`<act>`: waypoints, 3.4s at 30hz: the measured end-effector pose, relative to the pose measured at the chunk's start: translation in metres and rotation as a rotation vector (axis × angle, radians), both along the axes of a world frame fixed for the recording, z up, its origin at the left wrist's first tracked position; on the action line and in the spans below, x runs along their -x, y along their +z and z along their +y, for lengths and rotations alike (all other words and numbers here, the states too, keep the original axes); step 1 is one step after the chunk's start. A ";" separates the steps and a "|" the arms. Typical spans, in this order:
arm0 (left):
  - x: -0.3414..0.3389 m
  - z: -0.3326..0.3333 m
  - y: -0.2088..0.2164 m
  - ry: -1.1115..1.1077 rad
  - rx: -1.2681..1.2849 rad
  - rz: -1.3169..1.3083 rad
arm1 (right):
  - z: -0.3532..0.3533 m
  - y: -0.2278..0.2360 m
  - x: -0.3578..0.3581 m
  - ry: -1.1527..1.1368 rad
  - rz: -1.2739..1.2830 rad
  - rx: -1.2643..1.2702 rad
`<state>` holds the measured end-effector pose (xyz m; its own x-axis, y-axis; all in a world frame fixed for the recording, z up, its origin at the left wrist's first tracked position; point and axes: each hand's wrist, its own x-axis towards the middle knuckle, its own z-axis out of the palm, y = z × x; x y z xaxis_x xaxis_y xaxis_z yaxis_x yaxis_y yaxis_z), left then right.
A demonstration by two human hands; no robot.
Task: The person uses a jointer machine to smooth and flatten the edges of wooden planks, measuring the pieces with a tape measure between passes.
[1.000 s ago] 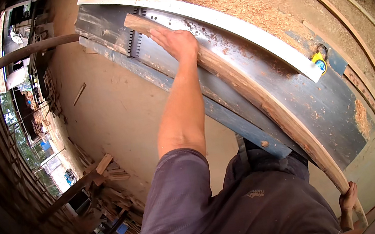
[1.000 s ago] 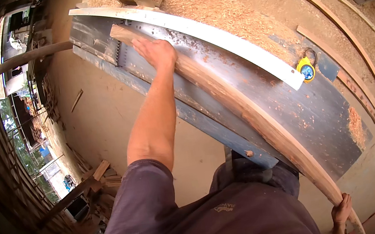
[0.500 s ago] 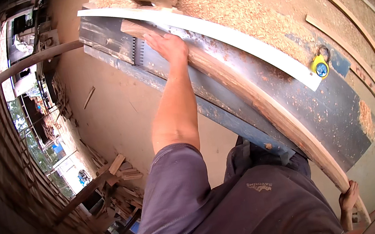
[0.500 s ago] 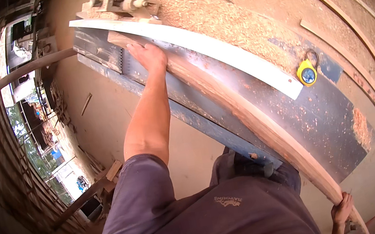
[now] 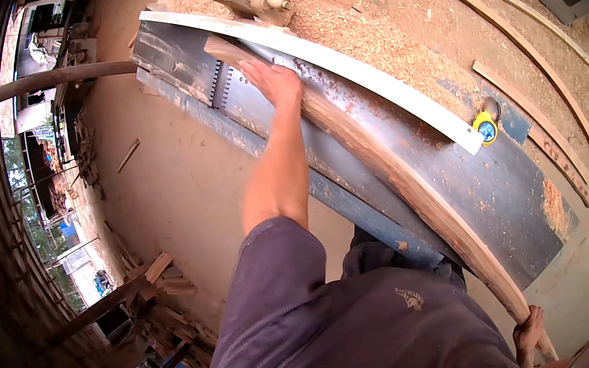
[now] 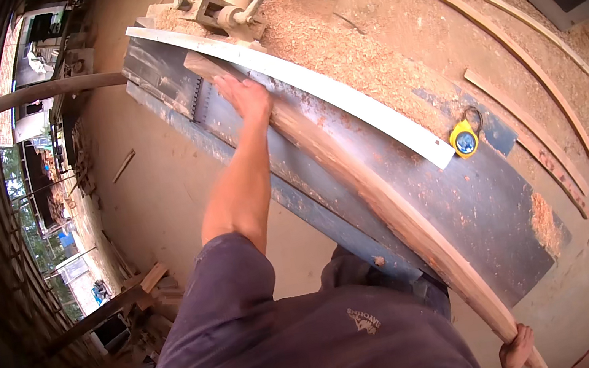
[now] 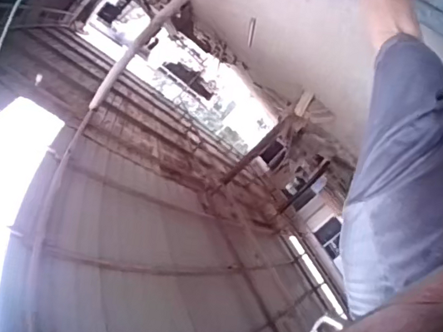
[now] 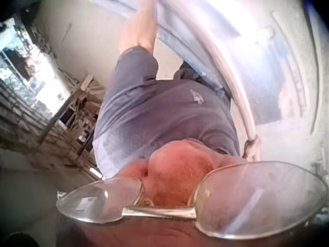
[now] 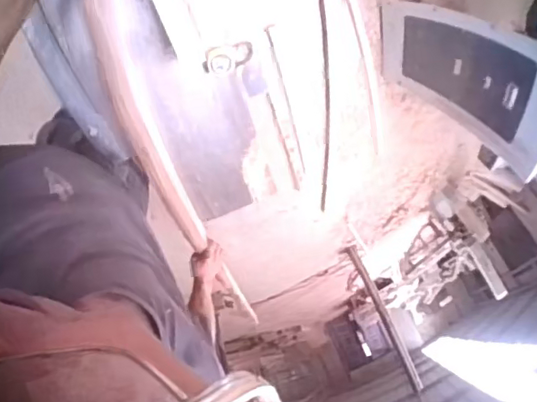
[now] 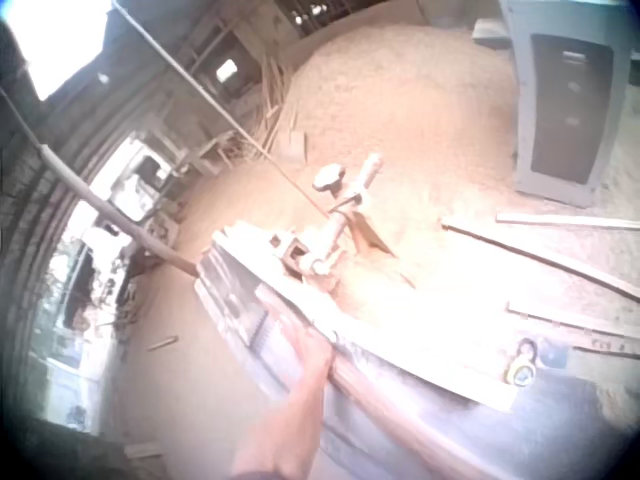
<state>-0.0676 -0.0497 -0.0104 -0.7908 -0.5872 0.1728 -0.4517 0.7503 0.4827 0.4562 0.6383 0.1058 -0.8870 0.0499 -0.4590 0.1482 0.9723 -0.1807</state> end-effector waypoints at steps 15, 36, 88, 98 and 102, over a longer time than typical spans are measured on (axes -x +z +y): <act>-0.023 0.043 0.006 -0.025 -0.064 0.029 | 0.035 -0.002 -0.029 -0.069 -0.017 -0.059; 0.043 -0.050 0.004 -0.019 -0.031 0.013 | -0.043 -0.007 0.048 -0.034 0.000 -0.025; 0.188 -0.283 -0.015 0.028 -0.024 0.134 | -0.242 -0.020 0.203 0.142 0.067 0.070; 0.234 -0.362 -0.030 0.012 -0.053 0.233 | -0.310 -0.024 0.250 0.113 0.009 0.030; 0.248 -0.380 -0.025 0.014 -0.081 0.202 | -0.337 -0.023 0.269 0.124 -0.003 0.032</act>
<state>-0.3160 -0.4293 -0.0354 -0.7364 -0.6164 0.2787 -0.3500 0.6997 0.6228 0.1867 0.3016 0.0831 -0.8841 -0.0746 -0.4614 0.0282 0.9769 -0.2120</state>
